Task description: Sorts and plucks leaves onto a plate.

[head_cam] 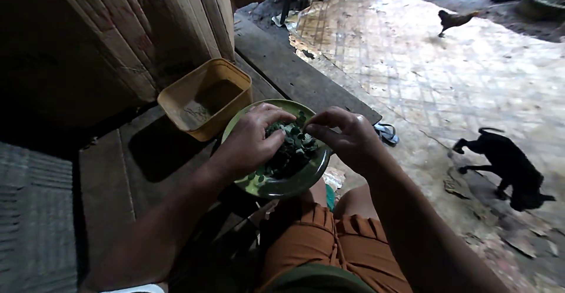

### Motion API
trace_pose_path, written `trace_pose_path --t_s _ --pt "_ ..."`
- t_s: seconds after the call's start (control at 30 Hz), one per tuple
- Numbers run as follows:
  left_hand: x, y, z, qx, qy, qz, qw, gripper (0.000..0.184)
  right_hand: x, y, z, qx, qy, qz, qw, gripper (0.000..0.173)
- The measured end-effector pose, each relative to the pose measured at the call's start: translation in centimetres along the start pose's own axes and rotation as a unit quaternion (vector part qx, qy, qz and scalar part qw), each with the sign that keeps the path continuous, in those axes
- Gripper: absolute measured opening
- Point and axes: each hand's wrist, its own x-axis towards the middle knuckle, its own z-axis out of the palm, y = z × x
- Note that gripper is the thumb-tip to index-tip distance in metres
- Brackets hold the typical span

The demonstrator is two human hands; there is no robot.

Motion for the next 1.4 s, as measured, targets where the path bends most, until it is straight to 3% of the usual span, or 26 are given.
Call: trace_pose_path --t_s 0.13,0.3,0.37,0.47,0.57,0.67,0.77,0.97,1.3,1.4 --pt "-0.7 1.6 0.3 0.057 0.043 0.032 0.997 0.023 -0.2 -0.2 0.4 0.004 0.052 0.005 0.999 0.012" --pt "-1.0 1.6 2.0 0.157 0.058 0.053 0.984 0.040 -0.3 -1.4 2.0 0.078 0.055 0.030 0.995 0.014" --pt "-0.8 1.2 2.4 0.158 0.082 0.070 0.981 0.031 -0.4 -1.2 2.6 0.125 0.046 0.032 0.991 0.012" --pt "-0.5 0.4 2.1 0.084 0.119 0.068 0.987 0.012 -0.4 -1.2 2.5 0.174 0.049 0.034 0.983 0.013" --pt "-0.1 0.0 1.1 -0.084 0.110 -0.019 0.990 0.008 -0.4 -1.3 1.9 0.182 0.078 0.052 0.979 0.013" --pt "0.5 0.6 0.7 -0.300 0.090 -0.139 0.939 0.007 -0.5 -1.3 2.1 0.180 0.064 0.045 0.981 0.017" --pt "0.6 0.9 0.8 -0.386 0.086 -0.191 0.898 0.005 -0.5 -1.5 2.4 0.152 0.025 0.031 0.988 0.021" --pt "0.1 0.7 1.6 -0.373 0.099 -0.180 0.905 0.005 -0.1 -1.7 3.2 0.163 0.045 0.009 0.986 0.012" --pt "0.4 0.5 0.9 -0.448 0.090 -0.191 0.869 0.007 -0.1 -1.1 2.6 0.145 0.051 0.011 0.988 0.009" --pt "0.6 0.3 -0.1 -0.382 0.085 -0.166 0.905 0.008 -0.1 -0.6 2.3 0.126 0.060 0.005 0.990 0.012"
